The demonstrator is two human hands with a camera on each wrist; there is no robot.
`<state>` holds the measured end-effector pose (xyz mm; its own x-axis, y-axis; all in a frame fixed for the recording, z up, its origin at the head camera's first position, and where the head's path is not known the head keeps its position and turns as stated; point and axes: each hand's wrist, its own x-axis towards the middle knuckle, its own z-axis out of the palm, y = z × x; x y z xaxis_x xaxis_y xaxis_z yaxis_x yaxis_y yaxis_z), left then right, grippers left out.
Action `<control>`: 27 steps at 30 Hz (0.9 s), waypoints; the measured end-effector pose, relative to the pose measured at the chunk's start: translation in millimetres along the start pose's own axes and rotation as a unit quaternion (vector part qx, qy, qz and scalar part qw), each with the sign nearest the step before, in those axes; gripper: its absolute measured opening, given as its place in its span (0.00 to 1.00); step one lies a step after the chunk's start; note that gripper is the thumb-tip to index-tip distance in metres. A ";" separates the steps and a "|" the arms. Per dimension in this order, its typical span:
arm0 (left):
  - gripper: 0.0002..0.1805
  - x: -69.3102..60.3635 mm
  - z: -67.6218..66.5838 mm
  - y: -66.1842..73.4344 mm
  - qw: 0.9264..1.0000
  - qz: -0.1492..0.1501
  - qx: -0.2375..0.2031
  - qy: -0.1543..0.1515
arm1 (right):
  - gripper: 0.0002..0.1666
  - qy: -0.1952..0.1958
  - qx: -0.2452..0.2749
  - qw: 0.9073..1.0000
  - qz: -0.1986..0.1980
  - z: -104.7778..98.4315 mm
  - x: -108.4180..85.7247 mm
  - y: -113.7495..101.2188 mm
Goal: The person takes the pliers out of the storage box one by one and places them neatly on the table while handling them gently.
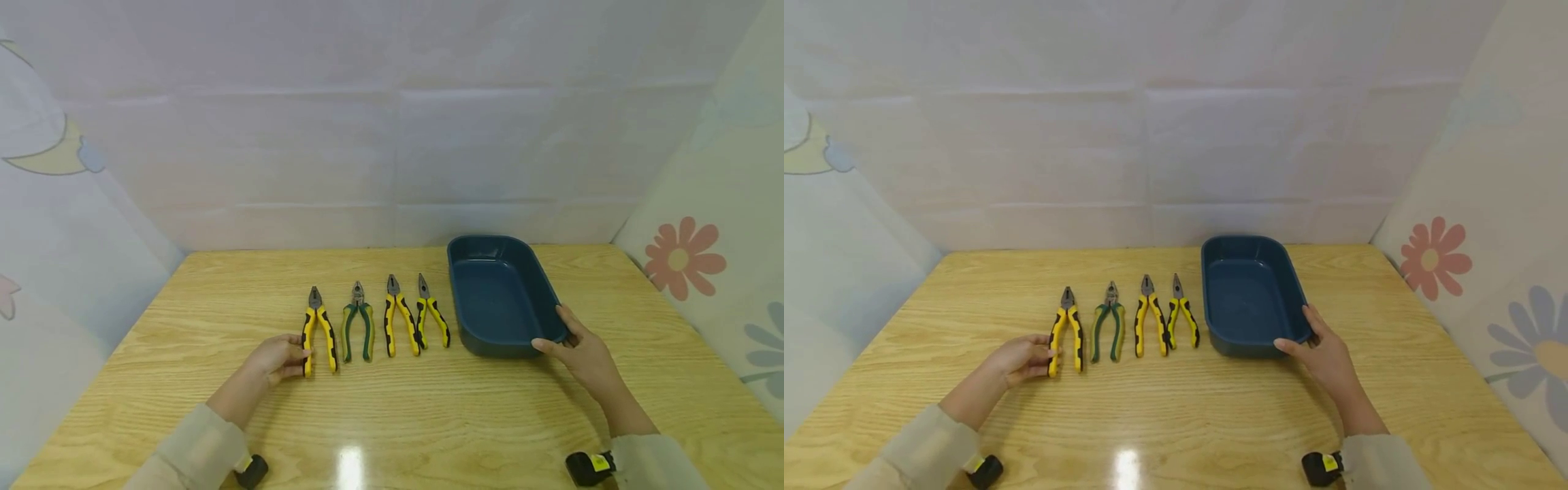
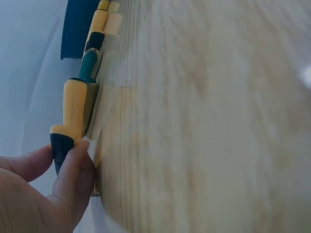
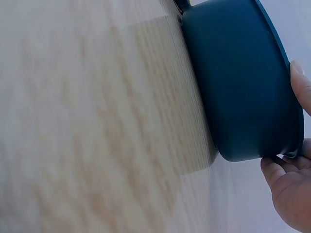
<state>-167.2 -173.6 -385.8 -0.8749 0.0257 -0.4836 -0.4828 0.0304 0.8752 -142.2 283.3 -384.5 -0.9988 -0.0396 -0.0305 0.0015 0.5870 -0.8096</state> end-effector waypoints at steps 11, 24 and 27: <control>0.25 4.0 -5.8 5.3 1.000 -0.009 0.026 0.001 | 0.50 0.000 -0.005 1.000 0.003 0.8 1.3 1.1; 0.23 2.2 -5.7 4.0 0.997 0.009 0.082 0.003 | 0.50 0.001 -0.010 1.000 0.002 0.1 0.1 -0.9; 0.24 2.3 -5.7 2.5 0.995 0.014 0.100 0.006 | 0.50 0.000 -0.007 1.000 0.002 -0.1 0.5 -0.1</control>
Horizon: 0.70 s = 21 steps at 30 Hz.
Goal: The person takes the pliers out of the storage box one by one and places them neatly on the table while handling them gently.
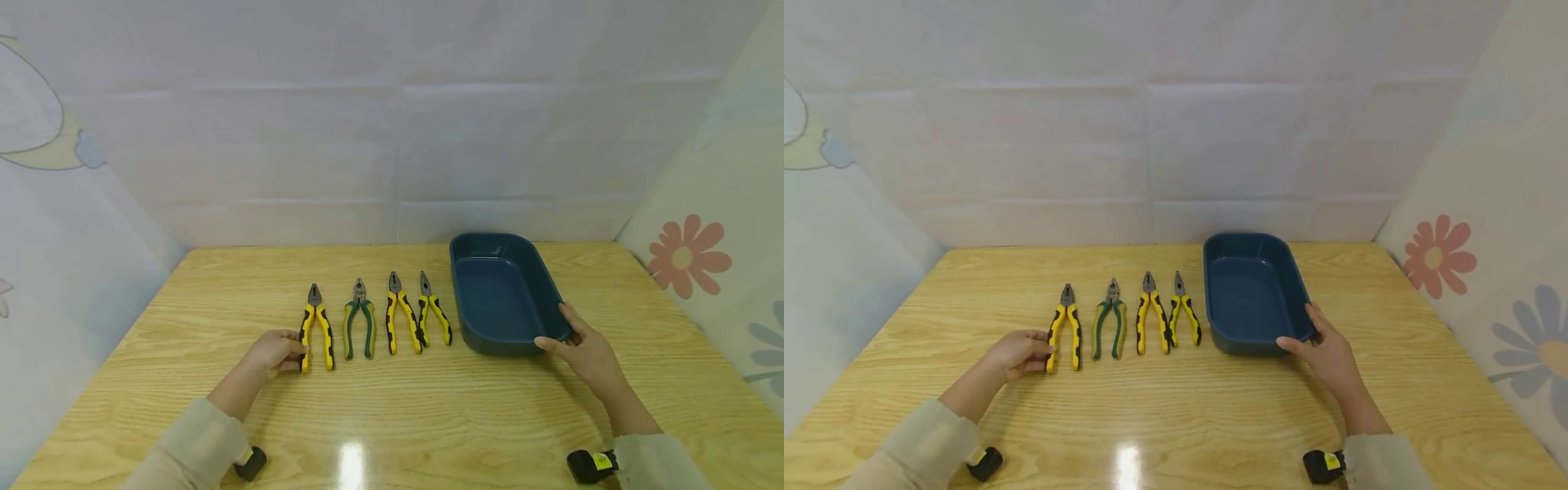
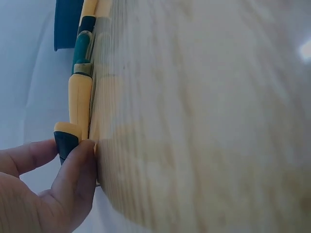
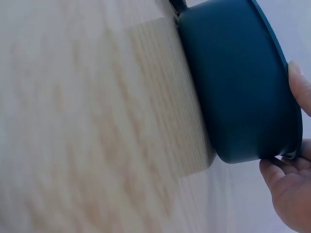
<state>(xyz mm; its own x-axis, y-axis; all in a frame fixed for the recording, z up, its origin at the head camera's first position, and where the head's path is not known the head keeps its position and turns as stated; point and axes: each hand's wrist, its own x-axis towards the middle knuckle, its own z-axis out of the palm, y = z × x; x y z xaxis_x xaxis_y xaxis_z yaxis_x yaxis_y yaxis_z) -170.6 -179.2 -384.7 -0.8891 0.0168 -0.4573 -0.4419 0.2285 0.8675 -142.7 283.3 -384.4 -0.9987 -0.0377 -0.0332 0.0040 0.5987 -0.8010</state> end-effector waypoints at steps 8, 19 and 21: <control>0.20 0.9 -0.4 -4.5 0.998 0.026 0.058 0.020 | 0.50 -0.005 -0.008 1.000 -0.002 -0.2 0.7 0.3; 0.22 1.1 5.8 -3.8 0.986 0.049 0.152 0.056 | 0.53 -0.007 -0.041 0.999 0.004 -1.4 -2.4 1.6; 0.25 -0.4 5.5 -2.0 0.978 0.056 0.192 0.066 | 0.53 -0.007 -0.048 0.999 0.001 -2.3 -3.0 -1.2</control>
